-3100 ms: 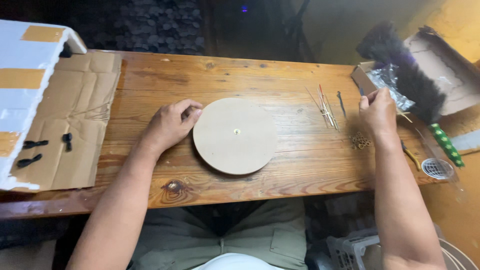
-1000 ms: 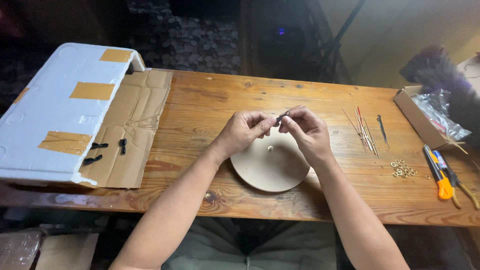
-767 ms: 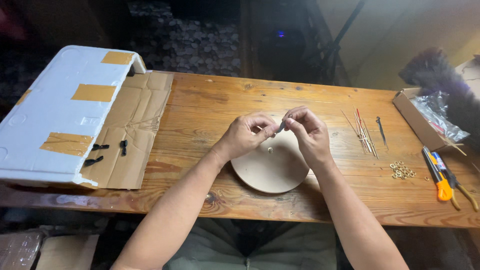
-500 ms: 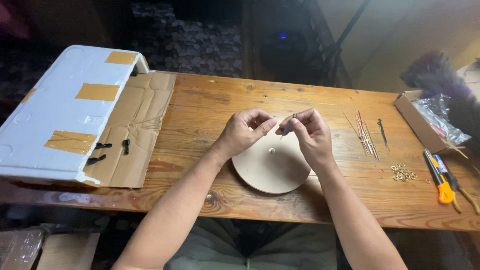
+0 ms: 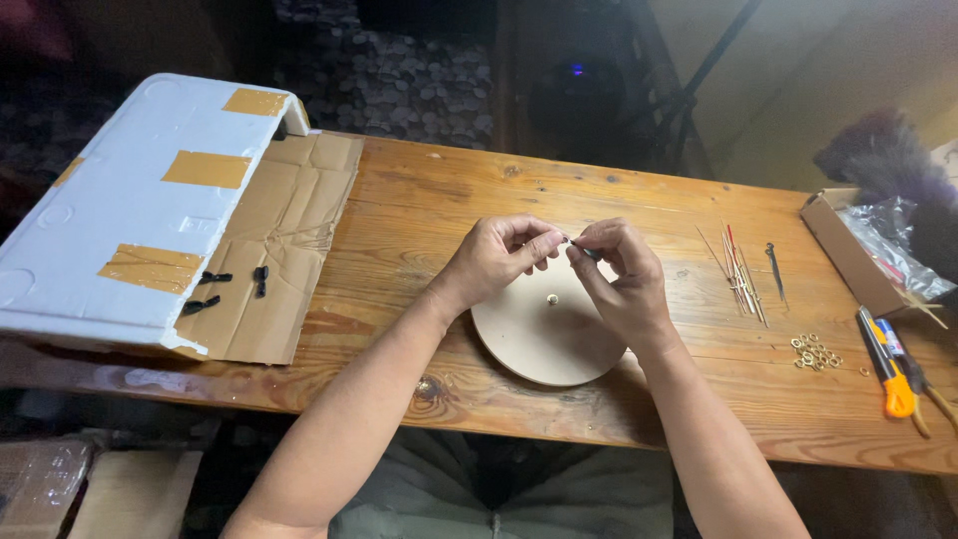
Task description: The person attaches a small black rectangular device to the center of a round wooden board. They then place a metal ring over the device, secure it using pliers, and wipe the board with a feather duster. Finally, they insert a small black component into the center of the ring.
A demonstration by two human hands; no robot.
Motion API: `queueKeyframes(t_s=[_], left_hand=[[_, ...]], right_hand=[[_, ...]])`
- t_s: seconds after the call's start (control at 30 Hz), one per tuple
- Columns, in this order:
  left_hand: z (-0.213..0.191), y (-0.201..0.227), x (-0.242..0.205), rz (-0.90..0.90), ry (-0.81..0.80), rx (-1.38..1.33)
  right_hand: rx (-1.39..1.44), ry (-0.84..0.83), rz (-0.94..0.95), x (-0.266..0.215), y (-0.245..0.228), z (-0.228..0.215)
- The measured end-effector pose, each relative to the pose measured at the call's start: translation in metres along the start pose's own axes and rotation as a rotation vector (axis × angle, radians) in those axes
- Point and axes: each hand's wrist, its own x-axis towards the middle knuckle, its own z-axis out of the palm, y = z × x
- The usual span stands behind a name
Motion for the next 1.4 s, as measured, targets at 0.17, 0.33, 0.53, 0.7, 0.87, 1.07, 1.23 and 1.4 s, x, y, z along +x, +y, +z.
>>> queueKeyframes(t_s=[0.17, 0.33, 0.53, 0.7, 0.87, 1.07, 1.23, 1.4], left_hand=[[0.0, 0.008, -0.002, -0.027, -0.014, -0.007], [-0.002, 0.003, 0.0, -0.045, -0.006, 0.012], [-0.005, 0.005, -0.001, -0.081, -0.002, 0.062], [-0.006, 0.003, 0.0, -0.098, -0.007, 0.102], [-0.007, 0.013, 0.0, -0.113, 0.009, 0.183], [-0.005, 0.01, -0.002, -0.123, -0.015, 0.275], [-0.004, 0.015, -0.006, -0.122, -0.071, 0.386], [-0.002, 0.023, -0.009, -0.088, -0.143, 0.461]], right_hand=[[0.025, -0.022, -0.028, 0.001, -0.003, 0.0], [0.014, -0.041, -0.014, 0.0, -0.003, -0.001], [-0.085, -0.06, -0.07, 0.003, -0.01, -0.001], [-0.182, -0.094, -0.118, 0.007, -0.017, -0.003], [-0.197, -0.132, -0.133, 0.008, -0.019, -0.004], [-0.202, -0.197, -0.093, 0.008, -0.021, -0.008], [-0.249, -0.298, -0.038, 0.007, -0.022, -0.017], [-0.27, -0.423, 0.04, 0.009, -0.032, -0.023]])
